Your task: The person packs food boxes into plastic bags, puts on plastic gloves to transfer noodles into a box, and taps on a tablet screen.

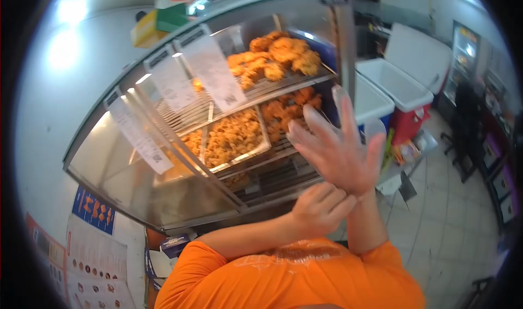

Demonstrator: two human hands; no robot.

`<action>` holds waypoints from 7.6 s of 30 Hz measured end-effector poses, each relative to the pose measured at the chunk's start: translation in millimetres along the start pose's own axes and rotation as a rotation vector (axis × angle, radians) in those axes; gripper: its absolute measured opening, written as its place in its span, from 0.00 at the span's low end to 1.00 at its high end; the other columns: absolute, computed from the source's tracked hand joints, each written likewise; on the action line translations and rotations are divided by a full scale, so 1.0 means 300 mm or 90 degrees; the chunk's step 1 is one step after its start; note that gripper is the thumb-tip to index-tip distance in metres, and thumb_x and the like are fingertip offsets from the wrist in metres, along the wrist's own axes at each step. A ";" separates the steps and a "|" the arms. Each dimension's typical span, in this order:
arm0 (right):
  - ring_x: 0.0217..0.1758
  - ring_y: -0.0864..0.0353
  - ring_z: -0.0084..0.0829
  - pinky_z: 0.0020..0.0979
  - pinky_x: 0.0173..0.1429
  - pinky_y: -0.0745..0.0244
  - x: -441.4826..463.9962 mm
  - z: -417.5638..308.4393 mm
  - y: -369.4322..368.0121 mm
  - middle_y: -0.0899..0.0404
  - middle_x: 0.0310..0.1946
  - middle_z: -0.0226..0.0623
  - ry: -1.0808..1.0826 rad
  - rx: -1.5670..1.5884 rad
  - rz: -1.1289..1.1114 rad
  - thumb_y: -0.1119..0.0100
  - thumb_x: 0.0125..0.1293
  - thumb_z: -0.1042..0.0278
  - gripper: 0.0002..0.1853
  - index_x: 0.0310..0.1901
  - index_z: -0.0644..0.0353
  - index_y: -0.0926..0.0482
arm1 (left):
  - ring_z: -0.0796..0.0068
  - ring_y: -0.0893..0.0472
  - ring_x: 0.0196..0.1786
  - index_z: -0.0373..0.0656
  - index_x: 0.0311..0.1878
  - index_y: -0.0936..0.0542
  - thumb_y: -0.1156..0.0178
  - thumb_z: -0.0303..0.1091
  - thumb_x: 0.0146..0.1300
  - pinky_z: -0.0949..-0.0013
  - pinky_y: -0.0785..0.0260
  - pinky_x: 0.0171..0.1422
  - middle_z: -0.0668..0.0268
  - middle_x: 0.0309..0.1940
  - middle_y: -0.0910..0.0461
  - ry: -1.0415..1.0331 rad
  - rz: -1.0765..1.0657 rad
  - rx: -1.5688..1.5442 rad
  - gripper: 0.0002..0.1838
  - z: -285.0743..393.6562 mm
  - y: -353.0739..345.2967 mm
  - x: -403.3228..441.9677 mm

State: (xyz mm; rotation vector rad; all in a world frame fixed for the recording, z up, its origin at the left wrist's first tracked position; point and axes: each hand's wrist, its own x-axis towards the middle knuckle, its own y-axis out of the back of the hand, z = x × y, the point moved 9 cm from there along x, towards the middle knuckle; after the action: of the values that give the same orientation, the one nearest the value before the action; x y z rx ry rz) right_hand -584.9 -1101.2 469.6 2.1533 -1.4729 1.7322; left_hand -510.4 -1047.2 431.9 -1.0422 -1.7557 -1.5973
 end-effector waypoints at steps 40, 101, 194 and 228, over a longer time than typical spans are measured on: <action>0.50 0.19 0.32 0.32 0.59 0.23 -0.556 -0.640 0.164 0.19 0.47 0.40 -0.210 -0.119 -0.152 0.51 0.75 0.46 0.28 0.67 0.58 0.29 | 0.59 0.21 0.42 0.36 0.54 0.22 0.56 0.49 0.76 0.60 0.27 0.47 0.54 0.43 0.22 0.576 -0.404 0.745 0.25 -1.408 1.008 0.729; 0.30 0.23 0.24 0.25 0.37 0.24 -0.792 0.933 -0.121 0.21 0.34 0.30 -0.951 -0.591 -0.370 0.42 0.69 0.49 0.25 0.62 0.54 0.25 | 0.74 0.23 0.31 0.38 0.40 0.23 0.53 0.42 0.72 0.67 0.29 0.36 0.67 0.30 0.24 1.039 1.395 0.427 0.16 1.411 0.268 -1.369; 0.62 0.24 0.36 0.38 0.65 0.27 -1.639 0.960 -1.350 0.27 0.63 0.42 -0.284 -0.179 -0.869 0.52 0.74 0.47 0.34 0.74 0.56 0.44 | 0.82 0.26 0.41 0.32 0.47 0.20 0.51 0.46 0.77 0.73 0.33 0.49 0.66 0.36 0.19 1.083 1.288 0.436 0.22 1.982 0.806 -1.393; 0.58 0.20 0.37 0.43 0.51 0.16 -1.605 0.963 -1.316 0.27 0.61 0.39 -1.372 0.098 -0.333 0.58 0.76 0.52 0.26 0.70 0.56 0.38 | 0.60 0.19 0.26 0.40 0.50 0.23 0.47 0.42 0.72 0.60 0.28 0.32 0.62 0.22 0.21 1.228 0.116 1.050 0.15 2.011 0.966 -1.142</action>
State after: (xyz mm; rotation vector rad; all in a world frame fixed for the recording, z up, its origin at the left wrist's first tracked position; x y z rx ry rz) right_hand -82.8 -724.5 191.6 3.5837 -0.1365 -1.3137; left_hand -17.8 -517.6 226.8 0.9310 -0.7127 -0.0682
